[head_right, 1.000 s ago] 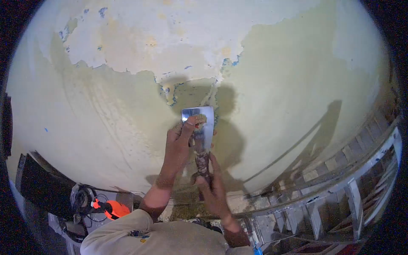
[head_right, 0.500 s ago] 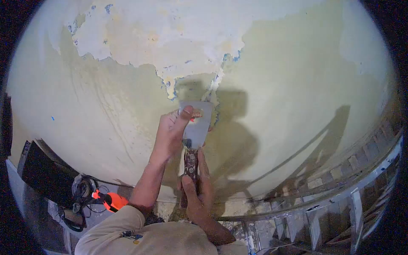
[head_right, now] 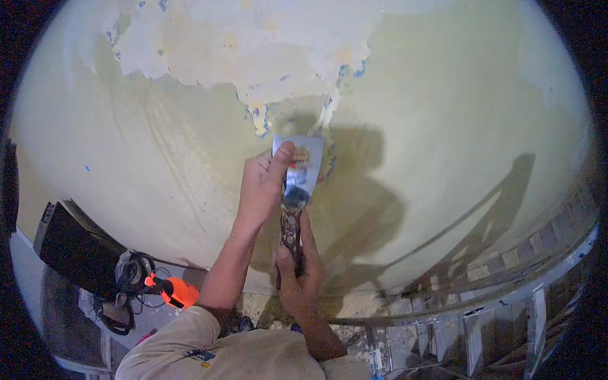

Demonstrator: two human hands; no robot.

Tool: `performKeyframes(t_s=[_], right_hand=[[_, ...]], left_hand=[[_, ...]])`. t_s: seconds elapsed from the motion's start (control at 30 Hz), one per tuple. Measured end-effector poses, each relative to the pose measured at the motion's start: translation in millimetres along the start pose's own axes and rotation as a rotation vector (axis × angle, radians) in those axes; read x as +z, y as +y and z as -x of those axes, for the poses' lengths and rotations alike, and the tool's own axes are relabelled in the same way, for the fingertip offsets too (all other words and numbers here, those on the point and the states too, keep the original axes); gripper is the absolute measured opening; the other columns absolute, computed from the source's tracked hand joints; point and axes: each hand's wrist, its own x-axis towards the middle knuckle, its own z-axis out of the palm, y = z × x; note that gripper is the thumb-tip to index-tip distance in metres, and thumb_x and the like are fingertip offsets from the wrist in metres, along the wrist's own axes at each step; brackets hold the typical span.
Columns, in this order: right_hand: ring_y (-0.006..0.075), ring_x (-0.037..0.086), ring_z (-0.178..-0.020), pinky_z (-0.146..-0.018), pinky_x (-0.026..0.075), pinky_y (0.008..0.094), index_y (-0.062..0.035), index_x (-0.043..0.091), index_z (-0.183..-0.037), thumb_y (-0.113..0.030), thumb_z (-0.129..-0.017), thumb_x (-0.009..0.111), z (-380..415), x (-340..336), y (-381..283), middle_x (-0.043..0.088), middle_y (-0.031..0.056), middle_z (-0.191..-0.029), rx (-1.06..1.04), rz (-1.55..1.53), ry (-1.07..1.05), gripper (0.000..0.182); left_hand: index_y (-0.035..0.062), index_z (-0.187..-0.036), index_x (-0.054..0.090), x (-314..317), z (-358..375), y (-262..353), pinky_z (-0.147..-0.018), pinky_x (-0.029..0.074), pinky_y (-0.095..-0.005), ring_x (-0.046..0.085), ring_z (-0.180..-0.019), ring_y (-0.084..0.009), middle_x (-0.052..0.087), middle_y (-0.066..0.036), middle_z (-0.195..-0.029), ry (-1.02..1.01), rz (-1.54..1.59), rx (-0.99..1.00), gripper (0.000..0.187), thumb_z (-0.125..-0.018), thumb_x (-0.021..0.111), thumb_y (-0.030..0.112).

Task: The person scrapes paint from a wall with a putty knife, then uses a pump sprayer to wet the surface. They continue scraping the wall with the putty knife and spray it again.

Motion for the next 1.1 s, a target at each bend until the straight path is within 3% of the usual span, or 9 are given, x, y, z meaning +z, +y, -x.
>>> performKeyframes(t_s=[0.23,0.3,0.43,0.53,0.6,0.7,0.8,0.97,1.1], right_hand=[[0.0047,0.040,-0.055,-0.048,0.036,0.0181,-0.0006,0.021,-0.134,-0.016,-0.087,0.046,-1.2,-5.8,18.3,0.049,0.0001,-0.072,0.000,0.014,-0.011,0.055],[0.0043,0.035,-0.042,-0.036,0.029,0.0185,0.0009,0.021,-0.133,-0.020,-0.086,0.047,-3.5,-1.5,11.9,0.046,0.0018,-0.057,-0.100,0.082,0.000,0.058],[0.0050,0.037,-0.042,-0.036,0.029,0.0194,0.0027,0.021,-0.133,-0.022,-0.086,0.047,-5.1,-4.4,18.3,0.045,0.0013,-0.055,-0.051,0.071,0.024,0.058],[0.0054,0.039,-0.054,-0.048,0.035,0.0196,-0.0003,0.021,-0.134,-0.013,-0.087,0.044,-3.5,-8.9,5.2,0.047,0.0003,-0.071,0.035,0.088,-0.048,0.053],[0.0051,0.037,-0.040,-0.036,0.030,0.0196,0.0026,0.022,-0.132,-0.024,-0.086,0.048,-8.7,-5.2,9.2,0.044,0.0008,-0.055,-0.052,0.102,-0.003,0.059],[0.0053,0.038,-0.040,-0.036,0.030,0.0196,0.0031,0.021,-0.132,-0.024,-0.086,0.049,-4.7,-7.7,12.0,0.045,0.0011,-0.055,-0.023,0.102,-0.014,0.060],[0.0058,0.039,-0.042,-0.038,0.031,0.0197,0.0039,0.021,-0.132,-0.024,-0.085,0.050,4.9,-6.4,9.7,0.048,0.0023,-0.058,0.031,0.096,0.004,0.061],[0.0071,0.042,-0.048,-0.041,0.033,0.0201,0.0053,0.023,-0.131,-0.025,-0.083,0.054,-4.4,-4.7,2.2,0.052,0.0053,-0.065,0.024,0.017,0.006,0.064],[0.0076,0.043,-0.049,-0.042,0.034,0.0204,0.0045,0.023,-0.131,-0.024,-0.084,0.053,-0.1,-7.1,-0.1,0.051,0.0049,-0.065,0.062,0.041,0.003,0.064]], left_hand=[[-0.0055,-0.084,0.059,1.4,1.2,-1.9,-0.049,0.044,-0.0251,0.055,-0.055,-0.0099,0.061,-0.009,-0.063,0.081,-0.082,0.010,0.047,-0.089,0.043,0.038],[-0.0056,-0.084,0.060,0.6,0.4,-7.3,-0.049,0.044,-0.0250,0.054,-0.055,-0.0096,0.061,-0.008,-0.062,0.069,-0.052,-0.001,0.048,-0.089,0.043,0.039],[-0.0043,-0.082,0.061,-0.1,0.1,-20.0,-0.053,0.044,-0.0255,0.054,-0.057,-0.0102,0.060,-0.008,-0.062,0.127,-0.105,0.033,0.047,-0.089,0.043,0.039],[-0.0033,-0.081,0.062,0.7,-0.8,16.0,-0.058,0.044,-0.0256,0.054,-0.061,-0.0103,0.061,-0.009,-0.065,0.126,-0.195,-0.033,0.046,-0.089,0.043,0.038],[-0.0028,-0.081,0.062,0.0,-6.4,19.3,-0.060,0.044,-0.0256,0.055,-0.064,-0.0101,0.061,-0.009,-0.067,0.088,-0.288,-0.026,0.045,-0.089,0.043,0.037],[-0.0031,-0.083,0.062,-2.3,1.9,-10.1,-0.059,0.044,-0.0236,0.056,-0.064,-0.0097,0.062,-0.009,-0.069,0.148,-0.242,0.133,0.046,-0.089,0.042,0.038],[-0.0041,-0.087,0.062,-2.9,-10.2,7.2,-0.063,0.044,-0.0239,0.056,-0.066,-0.0102,0.063,-0.009,-0.070,0.117,-0.151,-0.114,0.047,-0.089,0.042,0.038],[-0.0031,-0.082,0.063,-3.2,2.4,-17.0,-0.058,0.045,-0.0229,0.055,-0.061,-0.0078,0.063,-0.007,-0.069,0.136,-0.122,0.050,0.048,-0.089,0.041,0.039],[-0.0032,-0.083,0.063,-1.8,-3.0,-2.3,-0.059,0.045,-0.0234,0.056,-0.063,-0.0081,0.063,-0.008,-0.071,0.013,0.026,-0.087,0.047,-0.090,0.041,0.038]])
